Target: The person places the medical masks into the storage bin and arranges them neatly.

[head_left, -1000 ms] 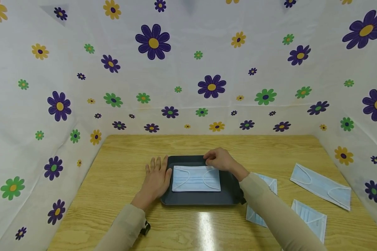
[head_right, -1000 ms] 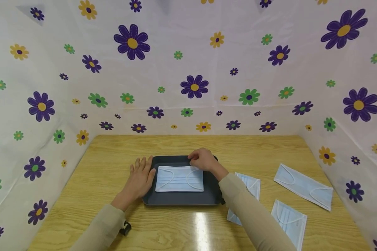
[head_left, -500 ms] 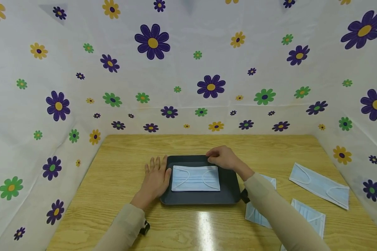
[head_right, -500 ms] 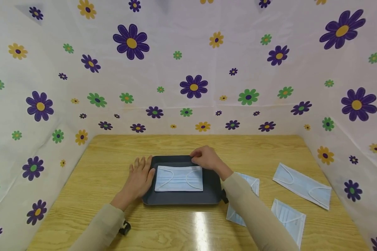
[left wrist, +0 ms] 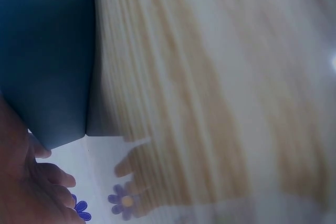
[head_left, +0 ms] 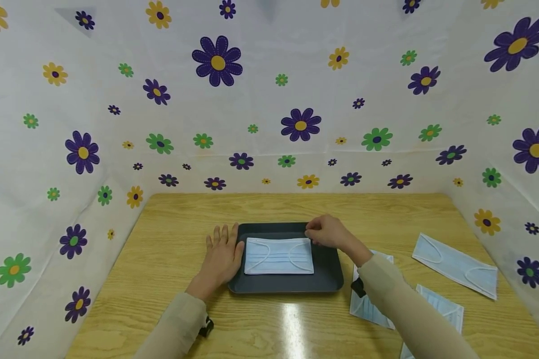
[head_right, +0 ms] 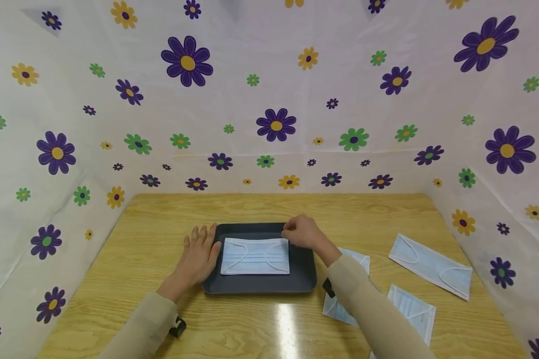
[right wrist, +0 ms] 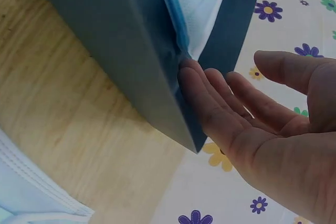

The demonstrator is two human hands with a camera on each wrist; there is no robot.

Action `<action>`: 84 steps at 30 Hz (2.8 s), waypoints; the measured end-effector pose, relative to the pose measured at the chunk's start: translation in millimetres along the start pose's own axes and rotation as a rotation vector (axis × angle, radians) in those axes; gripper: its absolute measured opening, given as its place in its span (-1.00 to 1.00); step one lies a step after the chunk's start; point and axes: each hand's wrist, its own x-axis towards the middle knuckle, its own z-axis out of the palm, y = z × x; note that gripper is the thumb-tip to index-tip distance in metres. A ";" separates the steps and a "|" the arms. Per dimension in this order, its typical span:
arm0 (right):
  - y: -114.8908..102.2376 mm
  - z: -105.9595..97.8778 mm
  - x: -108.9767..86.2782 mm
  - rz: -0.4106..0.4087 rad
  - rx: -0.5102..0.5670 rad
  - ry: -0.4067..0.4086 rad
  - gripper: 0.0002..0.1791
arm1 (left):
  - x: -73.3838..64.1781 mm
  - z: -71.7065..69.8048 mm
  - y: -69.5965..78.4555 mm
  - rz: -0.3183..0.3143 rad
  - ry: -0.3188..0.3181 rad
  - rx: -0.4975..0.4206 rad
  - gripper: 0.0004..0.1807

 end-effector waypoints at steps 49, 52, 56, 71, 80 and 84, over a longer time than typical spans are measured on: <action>79.7 -52.0 -106.4 0.067 0.280 0.181 -0.45 | 1.0 2.1 0.0 0.009 0.012 -0.009 -0.29; 90.6 -52.0 -114.2 0.078 0.301 0.177 -0.45 | 0.1 1.8 -0.3 0.010 0.012 -0.009 -0.29; 101.5 -51.6 -123.4 0.128 0.309 0.179 -0.44 | -0.4 1.4 -0.9 0.009 0.015 -0.007 -0.30; 127.5 -44.4 -146.0 0.313 0.241 0.149 -0.51 | 0.6 0.9 -0.6 0.012 0.003 -0.009 -0.29; 129.7 -39.7 -149.4 0.380 0.265 0.149 -0.52 | 1.2 -0.3 -1.1 0.006 0.007 -0.009 -0.30; 132.0 -36.4 -148.6 0.388 0.249 0.151 -0.55 | 0.8 -1.4 -0.5 0.002 0.006 -0.008 -0.30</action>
